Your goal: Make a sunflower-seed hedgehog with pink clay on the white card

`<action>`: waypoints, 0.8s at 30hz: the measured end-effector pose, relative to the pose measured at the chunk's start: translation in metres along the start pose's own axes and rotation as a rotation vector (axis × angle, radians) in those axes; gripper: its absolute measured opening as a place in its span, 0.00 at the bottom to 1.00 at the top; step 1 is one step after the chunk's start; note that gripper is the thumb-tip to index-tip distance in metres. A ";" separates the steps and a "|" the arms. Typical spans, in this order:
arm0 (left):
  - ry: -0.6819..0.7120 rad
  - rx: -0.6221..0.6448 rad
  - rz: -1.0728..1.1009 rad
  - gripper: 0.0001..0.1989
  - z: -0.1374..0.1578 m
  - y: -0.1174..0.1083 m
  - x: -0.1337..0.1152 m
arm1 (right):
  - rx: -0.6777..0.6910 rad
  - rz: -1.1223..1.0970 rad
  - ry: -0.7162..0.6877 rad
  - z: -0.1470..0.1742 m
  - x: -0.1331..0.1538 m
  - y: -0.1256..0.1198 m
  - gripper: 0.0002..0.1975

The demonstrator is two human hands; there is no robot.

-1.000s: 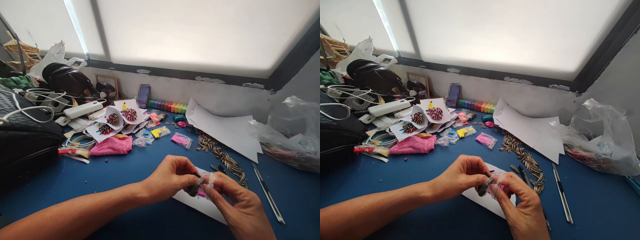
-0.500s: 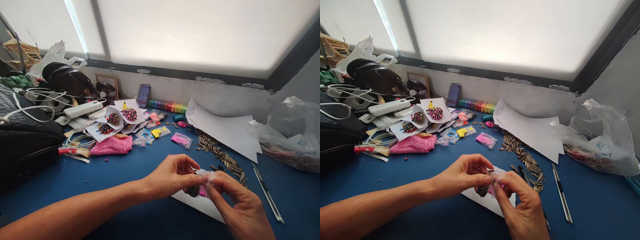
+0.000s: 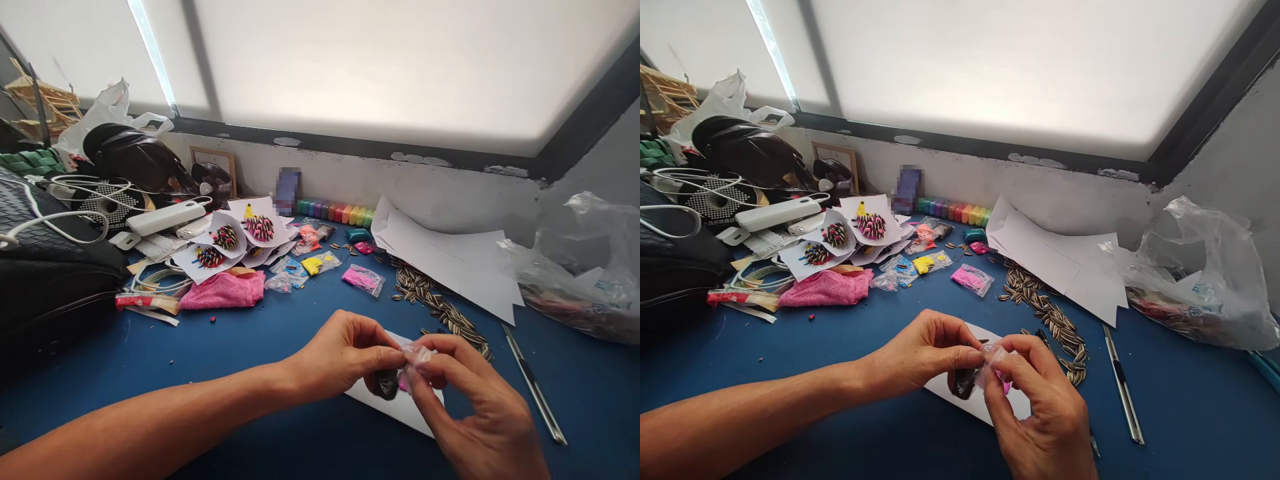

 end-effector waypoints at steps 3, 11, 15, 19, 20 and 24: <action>0.029 -0.044 0.004 0.24 -0.002 -0.005 -0.003 | -0.058 -0.018 0.033 0.000 0.001 -0.005 0.03; 0.073 -0.137 0.138 0.13 -0.004 -0.022 -0.017 | -0.076 -0.362 0.399 -0.010 -0.016 -0.016 0.12; 0.030 -0.075 0.155 0.13 -0.005 -0.022 -0.018 | 0.037 -0.506 0.387 -0.007 -0.022 -0.014 0.11; -0.008 0.015 0.126 0.11 -0.004 -0.022 -0.017 | 0.199 -0.488 0.431 -0.004 -0.020 -0.011 0.16; -0.022 0.037 0.105 0.10 -0.003 -0.022 -0.017 | 0.223 -0.455 0.458 -0.004 -0.020 -0.010 0.16; -0.094 0.159 -0.104 0.22 0.003 -0.017 -0.013 | 0.164 -0.319 0.422 -0.007 -0.016 -0.011 0.12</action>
Point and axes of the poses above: each hand's wrist, its own z-axis away from the middle knuckle, its own y-axis out of the palm, x = y × z, the point moved 2 cm from there along -z, towards the middle knuckle, and after that the axes turned 1 degree about -x, right-handed, at the moved point
